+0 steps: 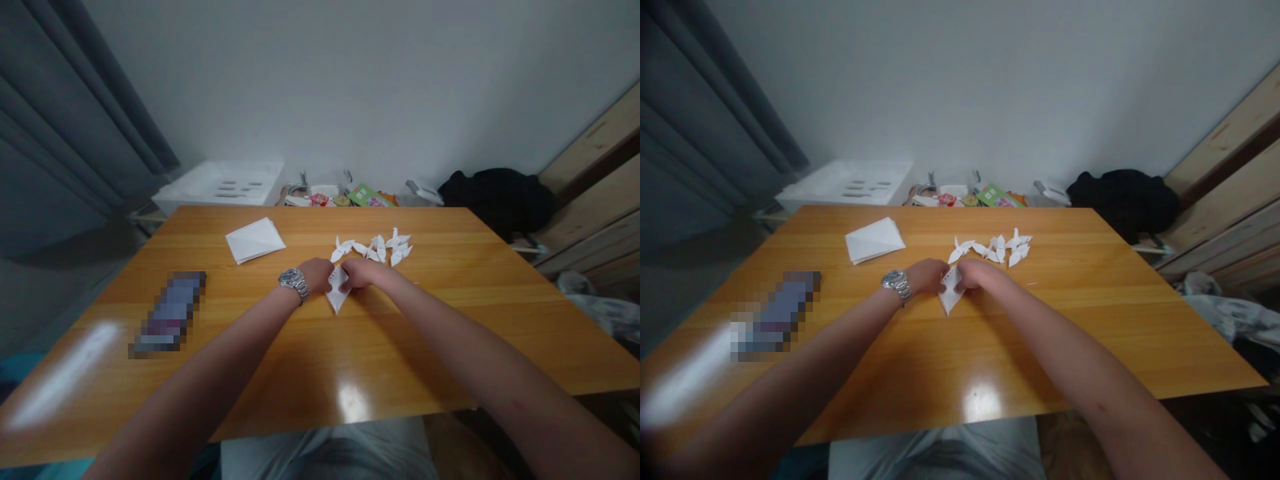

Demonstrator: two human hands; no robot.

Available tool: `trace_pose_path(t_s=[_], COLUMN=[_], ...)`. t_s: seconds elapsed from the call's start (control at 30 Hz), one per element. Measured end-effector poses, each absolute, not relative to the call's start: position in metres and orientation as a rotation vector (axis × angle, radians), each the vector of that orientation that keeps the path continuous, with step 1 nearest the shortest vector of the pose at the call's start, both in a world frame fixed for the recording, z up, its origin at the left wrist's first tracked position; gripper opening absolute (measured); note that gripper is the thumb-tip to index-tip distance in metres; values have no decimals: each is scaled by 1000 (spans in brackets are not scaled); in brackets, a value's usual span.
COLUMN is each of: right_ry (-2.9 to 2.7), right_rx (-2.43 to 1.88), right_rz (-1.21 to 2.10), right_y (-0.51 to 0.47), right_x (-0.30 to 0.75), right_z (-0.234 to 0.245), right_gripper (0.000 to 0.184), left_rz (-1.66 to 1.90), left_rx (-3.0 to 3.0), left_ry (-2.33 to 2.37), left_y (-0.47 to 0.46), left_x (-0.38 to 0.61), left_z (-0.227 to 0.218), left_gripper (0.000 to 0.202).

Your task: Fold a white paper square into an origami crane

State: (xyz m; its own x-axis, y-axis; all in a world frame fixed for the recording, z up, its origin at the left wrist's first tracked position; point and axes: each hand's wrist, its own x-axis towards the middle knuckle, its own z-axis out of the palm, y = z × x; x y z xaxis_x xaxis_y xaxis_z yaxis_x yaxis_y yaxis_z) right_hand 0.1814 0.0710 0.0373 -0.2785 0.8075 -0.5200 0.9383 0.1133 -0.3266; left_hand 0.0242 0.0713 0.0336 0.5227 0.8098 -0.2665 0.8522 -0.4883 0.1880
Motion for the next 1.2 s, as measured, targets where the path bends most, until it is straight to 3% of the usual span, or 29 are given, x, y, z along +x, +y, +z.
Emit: trace_pose_path(t_s=[0.23,0.33,0.6,0.9,1.1,1.2], right_ry=[2084,2106,2267,2374,2412,2430], right_rx=[1695,1702,1733,1794,1871,1887], right_rz=[-966,-860,-613,-651,-657,-639], right_y=[81,80,60,37,27,22], right_x=[177,177,178,182,185,187], right_z=[35,36,43,41,40,37], right_gripper=[16,15,36,29,35,26], left_rz=[-273,-138,106,178,113,73], left_rx=[2460,2490,2560,2635,2553,2495], left_ry=[1413,1454,1320,1187,1291,1324], left_y=[74,72,71,66,58,54], left_x=[35,34,28,22,17,14], left_z=[39,33,16,17,18,16], left_gripper=[18,25,40,31,27,29])
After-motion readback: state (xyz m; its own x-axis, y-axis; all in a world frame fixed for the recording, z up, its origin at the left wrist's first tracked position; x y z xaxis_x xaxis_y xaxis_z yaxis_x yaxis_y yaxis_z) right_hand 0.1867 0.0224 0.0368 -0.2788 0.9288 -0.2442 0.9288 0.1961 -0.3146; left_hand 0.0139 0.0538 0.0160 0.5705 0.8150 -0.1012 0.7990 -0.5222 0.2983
